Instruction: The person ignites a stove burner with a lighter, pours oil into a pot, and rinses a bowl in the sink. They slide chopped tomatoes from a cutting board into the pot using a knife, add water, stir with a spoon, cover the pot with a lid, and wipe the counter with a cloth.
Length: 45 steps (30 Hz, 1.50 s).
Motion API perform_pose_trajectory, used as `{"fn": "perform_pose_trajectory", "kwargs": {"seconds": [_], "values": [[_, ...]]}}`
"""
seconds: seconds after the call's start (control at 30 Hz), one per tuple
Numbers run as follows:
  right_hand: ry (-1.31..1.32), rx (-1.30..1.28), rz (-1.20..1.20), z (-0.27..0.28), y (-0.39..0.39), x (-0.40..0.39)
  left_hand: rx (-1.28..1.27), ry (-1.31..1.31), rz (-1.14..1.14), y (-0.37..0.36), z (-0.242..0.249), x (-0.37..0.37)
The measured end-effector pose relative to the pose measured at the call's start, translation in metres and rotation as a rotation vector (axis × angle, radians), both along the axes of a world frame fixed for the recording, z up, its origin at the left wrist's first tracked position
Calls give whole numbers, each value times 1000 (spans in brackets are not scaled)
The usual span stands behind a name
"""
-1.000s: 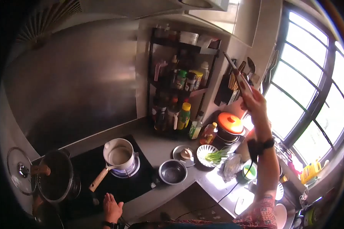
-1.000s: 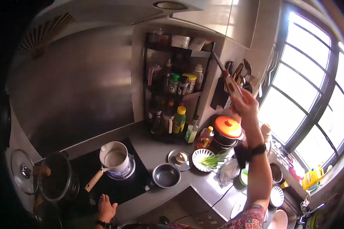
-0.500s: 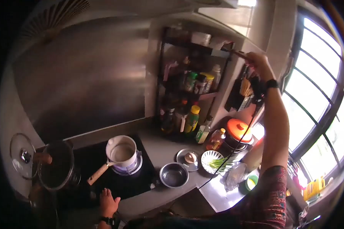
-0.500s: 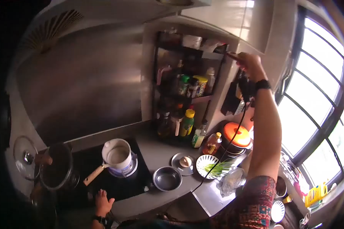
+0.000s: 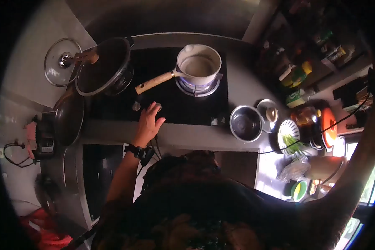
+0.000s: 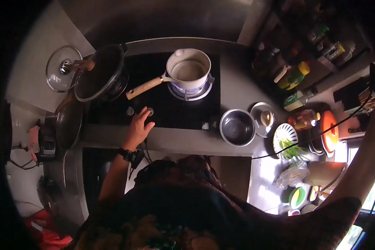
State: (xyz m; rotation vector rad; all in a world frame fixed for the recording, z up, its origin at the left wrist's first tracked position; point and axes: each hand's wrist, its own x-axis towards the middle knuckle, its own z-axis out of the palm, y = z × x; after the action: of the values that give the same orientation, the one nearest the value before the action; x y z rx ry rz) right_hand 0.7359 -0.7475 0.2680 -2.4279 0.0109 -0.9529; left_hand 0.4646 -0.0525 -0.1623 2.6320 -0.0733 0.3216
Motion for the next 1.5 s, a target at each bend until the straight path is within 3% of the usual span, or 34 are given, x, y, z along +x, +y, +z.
{"fn": "perform_pose_trajectory", "kwargs": {"seconds": [0.13, 0.23, 0.37, 0.4, 0.47, 0.57, 0.67, 0.8, 0.93, 0.97, 1.07, 1.13, 1.17, 1.23, 1.27, 1.3, 1.43, 1.5], "values": [[-91, 84, 49, -31, 36, -33, -95, 39, 14, 10, 10, -5], [-123, 296, 179, -77, 91, -79, -257, 61, 4, 19, 18, -6], [335, 620, 414, -179, 152, -163, -202, 180, 26, 26, 48, -15], [359, 501, 332, -209, 162, -181, -239, 179, -2, 33, 45, -16], [416, 706, 342, -259, 174, -211, -288, 186, -45, 37, 42, -13], [575, 873, 126, -313, 156, -238, -311, 234, -96, 34, 55, -8], [556, 838, -89, -341, 118, -232, -309, 276, -188, 19, 71, -5], [330, 800, -299, -380, 70, -202, -255, 277, -333, -6, 93, -2], [148, 908, -341, -411, 45, -154, -224, 276, -393, -24, 110, -3], [147, 789, -479, -413, 45, -142, -195, 249, -402, -27, 113, -4], [250, 692, -499, -441, 6, -105, -206, 249, -388, -40, 128, -6], [185, 883, -392, -424, 14, -104, -239, 229, -381, -45, 131, -7], [69, 1082, -205, -454, -8, -90, -251, 223, -359, -45, 133, -8], [119, 1247, -169, -457, -23, -83, -296, 235, -295, -49, 137, -10], [414, 382, -53, -477, -54, -77, -316, 234, -266, -49, 137, -10], [313, -475, -67, -499, -86, -71, -336, 232, -247, -50, 137, -10], [386, -373, -29, -523, -124, -53, -340, 195, -208, -51, 135, -7], [379, -389, -132, -527, -122, -57, -239, -27, -141, -47, 130, -1]]}}
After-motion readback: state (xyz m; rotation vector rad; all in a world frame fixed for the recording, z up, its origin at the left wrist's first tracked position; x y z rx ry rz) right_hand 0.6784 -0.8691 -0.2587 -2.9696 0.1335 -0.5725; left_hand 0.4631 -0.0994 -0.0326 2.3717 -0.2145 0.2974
